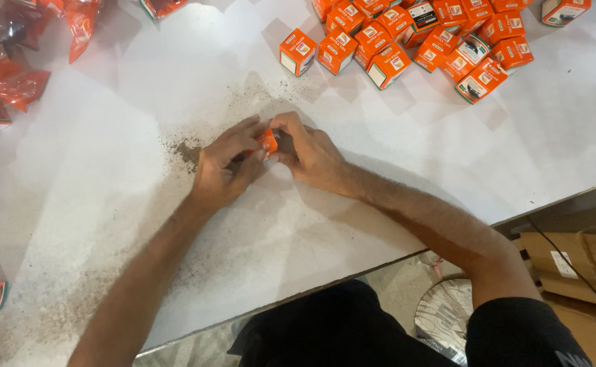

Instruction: The person sits at a white table covered with small orange product boxes and plastic-wrapped items. They pick up a folded carton, open and shape it by hand, place a wrapped item inside, close the box, and set the finished box on a pile of completed boxes, repeating this cycle.

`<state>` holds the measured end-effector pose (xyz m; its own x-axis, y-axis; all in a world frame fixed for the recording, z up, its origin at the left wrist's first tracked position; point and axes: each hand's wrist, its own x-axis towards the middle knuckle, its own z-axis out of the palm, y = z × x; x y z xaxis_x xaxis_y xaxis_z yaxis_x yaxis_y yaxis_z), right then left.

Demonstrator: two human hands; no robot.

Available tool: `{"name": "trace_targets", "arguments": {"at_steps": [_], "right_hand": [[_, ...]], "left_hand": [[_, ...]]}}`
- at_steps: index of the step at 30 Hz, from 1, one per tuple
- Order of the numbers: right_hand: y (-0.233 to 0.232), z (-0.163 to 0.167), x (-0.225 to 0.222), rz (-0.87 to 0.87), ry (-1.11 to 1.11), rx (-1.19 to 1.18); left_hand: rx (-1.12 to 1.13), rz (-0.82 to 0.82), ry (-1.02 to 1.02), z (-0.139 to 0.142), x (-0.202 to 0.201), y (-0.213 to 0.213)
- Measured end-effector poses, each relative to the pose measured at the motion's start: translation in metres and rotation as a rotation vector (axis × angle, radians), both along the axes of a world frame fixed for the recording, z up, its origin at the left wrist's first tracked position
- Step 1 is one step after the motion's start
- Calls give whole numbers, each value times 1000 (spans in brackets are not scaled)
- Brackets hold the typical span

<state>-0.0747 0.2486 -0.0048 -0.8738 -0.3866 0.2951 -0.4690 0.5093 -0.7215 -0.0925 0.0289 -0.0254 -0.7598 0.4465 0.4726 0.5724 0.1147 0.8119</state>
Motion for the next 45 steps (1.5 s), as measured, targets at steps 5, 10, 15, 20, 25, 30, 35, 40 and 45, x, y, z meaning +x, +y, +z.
{"name": "trace_targets", "arguments": {"at_steps": [5,10,15,20,25,30,35,40,45], "right_hand": [[-1,1,3,27,67,24],[-3,-2,1,95,214,38],[-1,-7,-2,102,412,151],[-4,-6,-32,117,520,433],[30,5,-105,-161,736,730],[67,5,-121,-298,611,783],[-9,-1,-94,63,442,445],[-87,-5,-55,347,449,596],[-101,6,-52,297,340,533]], "left_hand": [[-289,82,448,9,2,-8],[-239,55,360,12,7,-5],[-239,137,431,12,14,-5],[-155,324,364,4,31,-31],[-290,614,517,3,67,-105],[-471,1113,431,14,149,-235],[-442,1292,355,13,156,-334],[-322,1262,374,29,55,-457],[216,968,158,51,-45,-561]]}}
